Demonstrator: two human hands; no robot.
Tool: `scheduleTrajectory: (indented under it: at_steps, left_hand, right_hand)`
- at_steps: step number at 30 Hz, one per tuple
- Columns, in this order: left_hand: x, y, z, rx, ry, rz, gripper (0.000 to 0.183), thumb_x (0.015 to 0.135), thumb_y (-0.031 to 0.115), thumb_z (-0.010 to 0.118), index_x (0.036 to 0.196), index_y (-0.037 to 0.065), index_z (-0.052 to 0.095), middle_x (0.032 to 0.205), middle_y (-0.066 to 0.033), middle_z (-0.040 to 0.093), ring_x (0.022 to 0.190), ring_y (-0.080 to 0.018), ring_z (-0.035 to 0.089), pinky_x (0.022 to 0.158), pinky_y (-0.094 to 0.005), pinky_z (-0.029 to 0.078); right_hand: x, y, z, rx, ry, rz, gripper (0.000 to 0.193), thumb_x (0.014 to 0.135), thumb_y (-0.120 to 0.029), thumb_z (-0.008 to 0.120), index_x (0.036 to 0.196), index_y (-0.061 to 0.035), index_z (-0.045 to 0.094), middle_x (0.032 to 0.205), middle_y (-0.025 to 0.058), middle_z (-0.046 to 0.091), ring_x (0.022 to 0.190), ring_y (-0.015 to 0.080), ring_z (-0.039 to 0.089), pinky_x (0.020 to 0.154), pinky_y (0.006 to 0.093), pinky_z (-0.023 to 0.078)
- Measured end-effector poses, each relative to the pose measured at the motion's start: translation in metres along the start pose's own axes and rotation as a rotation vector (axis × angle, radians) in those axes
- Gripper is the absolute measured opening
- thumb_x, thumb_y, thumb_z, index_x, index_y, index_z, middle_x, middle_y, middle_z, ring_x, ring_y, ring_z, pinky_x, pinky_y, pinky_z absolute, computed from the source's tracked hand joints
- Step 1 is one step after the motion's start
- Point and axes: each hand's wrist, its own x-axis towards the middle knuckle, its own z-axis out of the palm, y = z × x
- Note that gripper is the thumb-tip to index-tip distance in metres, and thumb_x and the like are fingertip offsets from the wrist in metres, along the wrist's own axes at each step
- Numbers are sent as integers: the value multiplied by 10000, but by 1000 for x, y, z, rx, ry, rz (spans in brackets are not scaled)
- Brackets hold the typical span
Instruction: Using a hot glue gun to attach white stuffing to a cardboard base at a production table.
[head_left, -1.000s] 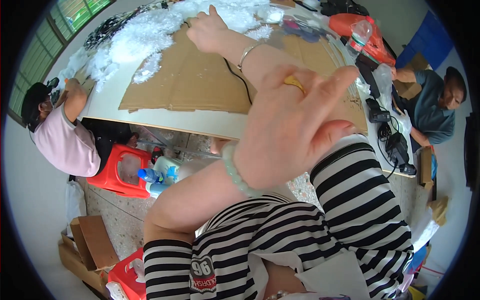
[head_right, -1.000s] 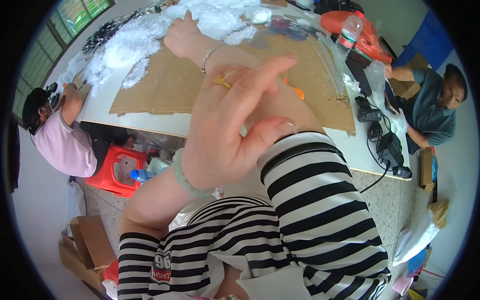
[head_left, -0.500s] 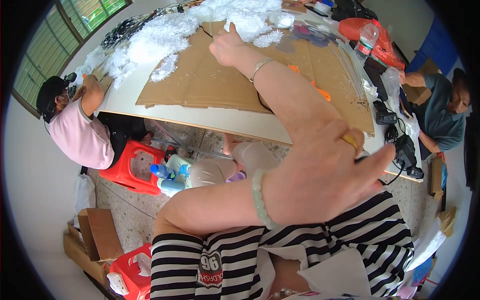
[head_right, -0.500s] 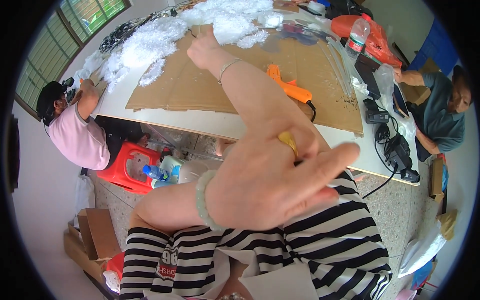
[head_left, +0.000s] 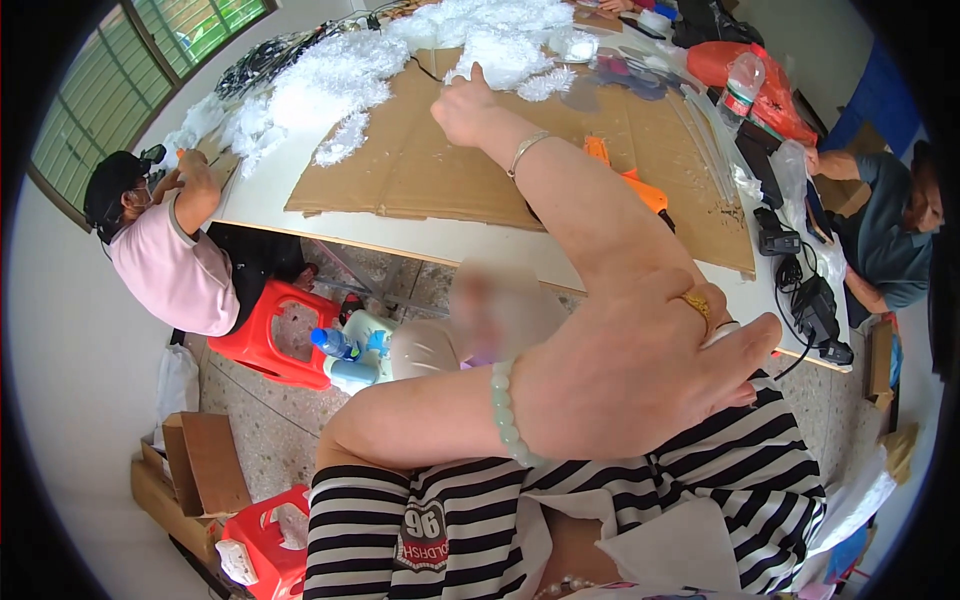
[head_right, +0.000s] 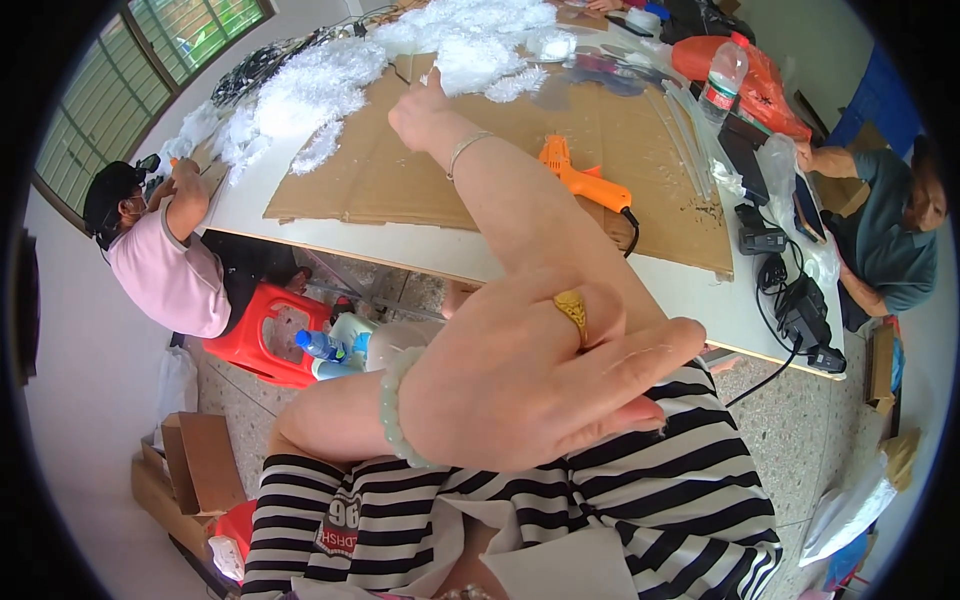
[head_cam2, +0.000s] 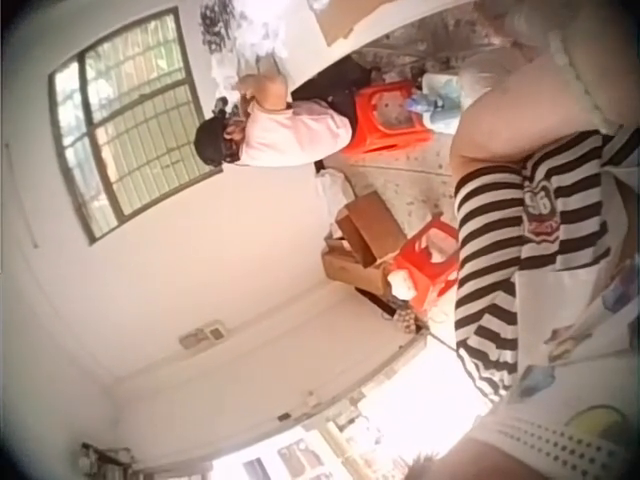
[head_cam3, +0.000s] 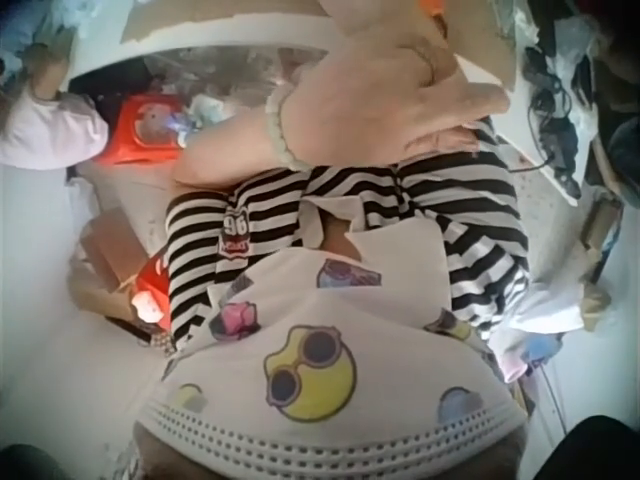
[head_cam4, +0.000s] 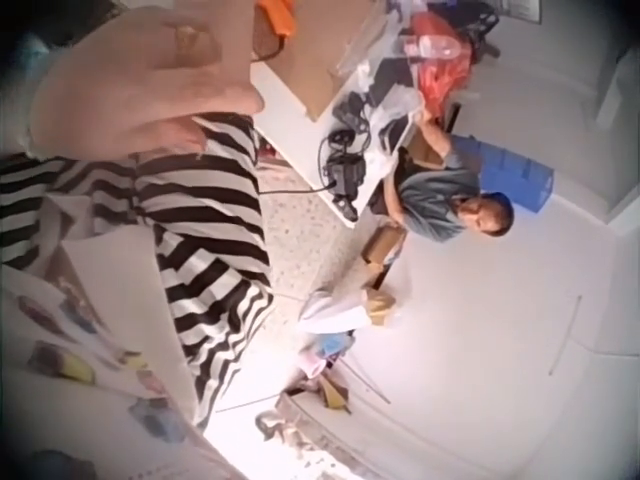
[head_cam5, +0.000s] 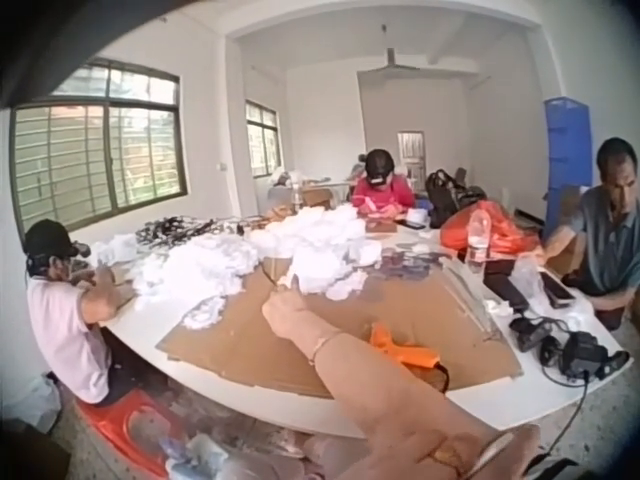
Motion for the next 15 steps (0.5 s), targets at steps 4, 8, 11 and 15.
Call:
scheduleTrajectory:
  at_steps: [4,8,11,15]
  left_hand:
    - [2,-30,-10,110,68,-17,402,800,249,669,1098,10,543,710,-83,533,726,-260,541,635,-360,418]
    - [1,-42,1,123,71,-64,468,815,310,672,1210,77,576,700,-54,527,642,-235,515,594,-360,419]
    - [1,-29,-9,-184,9,-38,439,810,301,676,1180,79,593,672,-58,513,645,-238,532,606,-344,433]
    - [-24,-72,-22,-226,187,-173,204,853,107,621,1050,56,634,732,-81,581,671,-227,580,639,-306,465]
  right_hand:
    - [9,-1,8,5,33,2,187,757,-89,575,885,-79,712,995,117,646,1046,275,560,1041,620,261]
    - [7,18,14,3,-7,43,198,776,-92,551,895,-78,708,997,124,645,1059,284,555,1041,625,252]
    - [10,32,19,24,-4,70,203,788,-113,540,903,-79,704,1008,127,645,1070,287,554,1042,618,258]
    - [21,63,26,53,75,172,218,802,-170,536,927,-99,701,1049,120,647,1092,286,555,1041,590,281]
